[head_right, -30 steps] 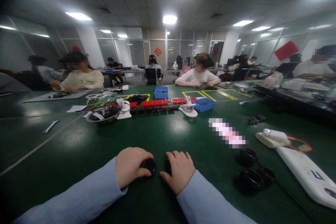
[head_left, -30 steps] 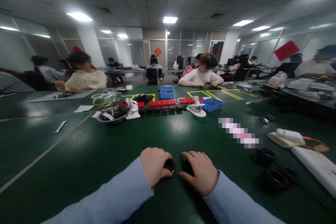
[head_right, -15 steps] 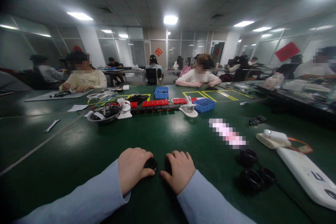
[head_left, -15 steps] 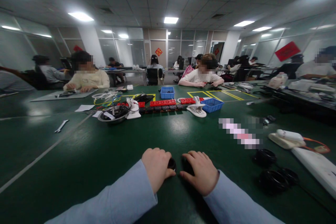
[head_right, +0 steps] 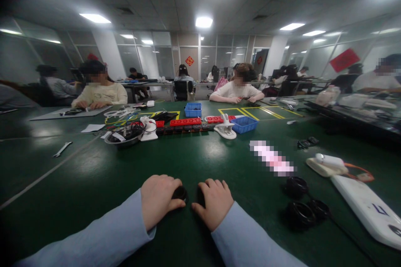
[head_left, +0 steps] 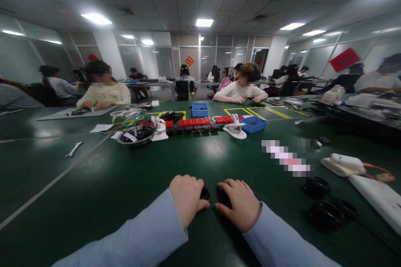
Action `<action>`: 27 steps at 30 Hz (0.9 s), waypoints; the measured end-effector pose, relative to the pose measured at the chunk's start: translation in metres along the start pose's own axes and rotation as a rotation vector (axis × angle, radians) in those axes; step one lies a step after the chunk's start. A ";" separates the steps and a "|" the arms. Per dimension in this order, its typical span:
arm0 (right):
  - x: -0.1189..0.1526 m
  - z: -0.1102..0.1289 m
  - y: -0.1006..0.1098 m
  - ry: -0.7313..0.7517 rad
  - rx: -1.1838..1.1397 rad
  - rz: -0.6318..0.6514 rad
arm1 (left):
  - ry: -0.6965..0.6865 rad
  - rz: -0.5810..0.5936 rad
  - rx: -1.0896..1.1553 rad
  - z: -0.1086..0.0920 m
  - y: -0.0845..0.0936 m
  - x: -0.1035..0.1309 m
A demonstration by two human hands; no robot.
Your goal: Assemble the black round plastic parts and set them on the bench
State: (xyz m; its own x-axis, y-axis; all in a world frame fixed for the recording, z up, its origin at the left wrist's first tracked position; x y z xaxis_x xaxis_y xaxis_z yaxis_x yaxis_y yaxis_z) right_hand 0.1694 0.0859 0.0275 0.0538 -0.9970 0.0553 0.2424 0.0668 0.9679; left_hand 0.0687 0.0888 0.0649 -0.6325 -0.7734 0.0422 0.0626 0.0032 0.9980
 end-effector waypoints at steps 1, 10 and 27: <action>0.000 0.000 0.000 -0.002 0.002 0.000 | 0.003 0.002 -0.003 0.001 0.000 0.000; 0.001 0.000 0.001 -0.001 0.006 0.003 | 0.034 0.013 -0.045 0.013 0.002 0.002; 0.001 -0.001 -0.001 0.004 -0.016 0.023 | 0.414 0.075 0.068 0.192 -0.025 0.035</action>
State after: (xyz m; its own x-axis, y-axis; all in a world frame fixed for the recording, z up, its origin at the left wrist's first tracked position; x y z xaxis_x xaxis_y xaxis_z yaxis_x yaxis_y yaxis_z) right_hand 0.1704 0.0852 0.0264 0.0638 -0.9950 0.0765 0.2566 0.0905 0.9623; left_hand -0.1030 0.1837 0.0501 -0.2635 -0.9588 0.1065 0.0365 0.1004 0.9943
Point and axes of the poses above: each hand's wrist, its own x-axis away from the middle knuckle, its own y-axis out of the back of the hand, z = x × y, the point moved 8 cm from there along -x, towards the middle knuckle, and after that the axes turned 14 degrees about -y, right-handed, at the moved point
